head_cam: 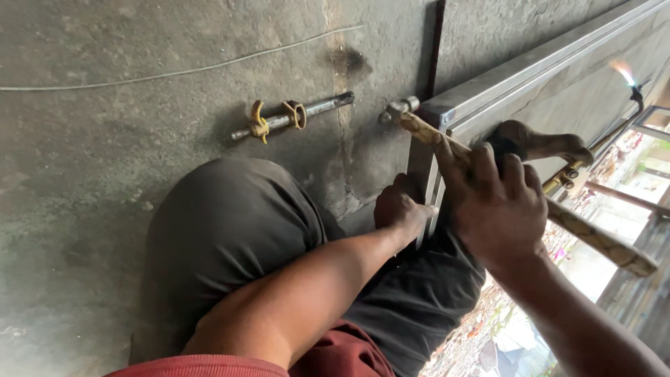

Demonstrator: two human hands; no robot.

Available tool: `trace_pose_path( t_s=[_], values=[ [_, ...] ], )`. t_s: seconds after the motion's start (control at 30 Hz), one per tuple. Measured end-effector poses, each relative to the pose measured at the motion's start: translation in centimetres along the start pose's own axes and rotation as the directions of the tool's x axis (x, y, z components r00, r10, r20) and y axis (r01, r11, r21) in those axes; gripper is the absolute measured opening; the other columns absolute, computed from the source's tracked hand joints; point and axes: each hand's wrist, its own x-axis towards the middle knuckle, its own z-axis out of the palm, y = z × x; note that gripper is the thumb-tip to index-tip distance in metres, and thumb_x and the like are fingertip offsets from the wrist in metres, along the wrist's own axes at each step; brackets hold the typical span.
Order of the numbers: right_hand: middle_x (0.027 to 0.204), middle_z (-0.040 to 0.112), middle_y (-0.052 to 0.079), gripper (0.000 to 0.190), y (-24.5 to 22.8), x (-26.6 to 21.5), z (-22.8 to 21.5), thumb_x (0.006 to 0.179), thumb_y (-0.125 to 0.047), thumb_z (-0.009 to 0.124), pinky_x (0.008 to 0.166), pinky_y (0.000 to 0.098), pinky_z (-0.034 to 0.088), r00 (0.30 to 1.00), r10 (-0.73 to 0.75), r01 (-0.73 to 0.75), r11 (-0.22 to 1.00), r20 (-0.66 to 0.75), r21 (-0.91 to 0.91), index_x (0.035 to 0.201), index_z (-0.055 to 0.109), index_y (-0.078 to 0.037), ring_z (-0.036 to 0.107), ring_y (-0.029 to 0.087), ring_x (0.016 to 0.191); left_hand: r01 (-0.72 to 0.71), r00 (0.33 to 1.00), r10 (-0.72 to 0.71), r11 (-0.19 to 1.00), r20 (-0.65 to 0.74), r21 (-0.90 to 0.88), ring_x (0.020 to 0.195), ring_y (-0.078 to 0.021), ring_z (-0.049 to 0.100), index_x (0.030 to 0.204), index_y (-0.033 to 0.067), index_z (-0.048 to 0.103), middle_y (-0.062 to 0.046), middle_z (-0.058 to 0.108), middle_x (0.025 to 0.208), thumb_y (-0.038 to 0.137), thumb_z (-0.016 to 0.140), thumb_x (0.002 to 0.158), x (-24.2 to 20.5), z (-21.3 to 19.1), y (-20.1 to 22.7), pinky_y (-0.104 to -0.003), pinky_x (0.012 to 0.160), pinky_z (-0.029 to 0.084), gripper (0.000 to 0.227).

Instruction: The person uses a welding torch and filler rod to join metal frame corners, then hammers the joints to flatten them. The person repeats this process on multiple corners of the metal frame.

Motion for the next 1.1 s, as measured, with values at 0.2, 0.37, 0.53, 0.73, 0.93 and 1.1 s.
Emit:
trace_pose_path(
  t_s=[0.2, 0.37, 0.53, 0.73, 0.93, 1.1],
  values=[
    [0.107, 0.067, 0.006, 0.023, -1.0, -1.1, -1.3, 0.107, -0.024, 0.058, 0.068, 0.0302, 0.055, 0.983, -0.082, 0.116, 0.972, -0.165, 0.204, 0.124, 0.074, -0.023, 0.061, 0.016, 0.083, -0.011, 1.000, 0.011, 1.000, 0.015, -0.025, 0.108, -0.0380, 0.070, 0.115, 0.0111, 0.062, -0.018, 0.073, 0.114, 0.043, 0.070, 0.092, 0.5, 0.9, -0.9, -0.048, 0.089, 0.056, 0.041],
    [0.108, 0.064, 0.004, 0.037, -0.7, -0.9, -0.9, 0.106, -0.021, 0.058, 0.066, 0.0308, 0.053, 0.991, 0.120, -0.124, 0.989, 0.053, 0.082, 0.139, 0.073, -0.026, 0.060, 0.015, 0.081, 0.051, 0.999, -0.050, 0.997, -0.020, 0.052, 0.108, -0.0394, 0.066, 0.122, 0.0115, 0.054, -0.019, 0.068, 0.115, 0.040, 0.084, 0.071, 0.2, 0.3, 0.0, -0.047, 0.090, 0.055, 0.066],
    [0.110, 0.063, 0.008, 0.035, -1.2, -0.7, -1.8, 0.105, -0.022, 0.059, 0.067, 0.0331, 0.054, 0.991, -0.045, 0.074, 0.970, -0.130, 0.231, 0.138, 0.071, -0.023, 0.059, 0.019, 0.083, 0.108, 0.994, -0.108, 0.993, 0.009, 0.046, 0.107, -0.0383, 0.068, 0.120, 0.0111, 0.055, -0.019, 0.070, 0.115, 0.039, 0.088, 0.069, -0.6, -0.7, 0.7, -0.046, 0.090, 0.056, 0.067],
    [0.107, 0.063, 0.005, 0.035, 0.5, -0.1, -0.1, 0.105, -0.022, 0.061, 0.063, 0.0297, 0.048, 0.994, 0.103, -0.100, 0.993, -0.047, 0.059, 0.137, 0.075, -0.023, 0.059, 0.017, 0.083, 0.016, 1.000, -0.016, 1.000, -0.021, -0.009, 0.106, -0.0394, 0.068, 0.121, 0.0099, 0.055, -0.021, 0.070, 0.113, 0.034, 0.090, 0.067, -0.2, -0.9, 1.4, -0.046, 0.091, 0.055, 0.068],
    [0.103, 0.064, 0.004, 0.038, 7.7, 0.5, 1.0, 0.105, -0.006, 0.071, 0.073, 0.0332, 0.047, 0.968, 0.164, -0.113, 0.961, -0.190, 0.254, 0.142, 0.070, -0.014, 0.060, 0.020, 0.086, 0.043, 0.998, -0.044, 0.999, -0.040, -0.023, 0.106, -0.0389, 0.068, 0.118, 0.0090, 0.056, -0.019, 0.070, 0.113, 0.032, 0.089, 0.071, -0.6, -0.7, 0.9, -0.045, 0.089, 0.056, 0.062],
    [0.093, 0.068, 0.011, 0.032, 10.8, 4.9, 3.7, 0.102, 0.006, 0.072, 0.069, 0.0371, 0.049, 0.991, 0.070, -0.015, 0.908, -0.117, 0.419, 0.133, 0.071, -0.002, 0.064, 0.028, 0.079, 0.066, 0.997, -0.067, 0.997, -0.034, -0.033, 0.104, -0.0387, 0.070, 0.119, 0.0098, 0.056, -0.019, 0.071, 0.111, 0.030, 0.089, 0.070, -0.7, -0.7, 1.0, -0.045, 0.087, 0.057, 0.062]
  ],
)
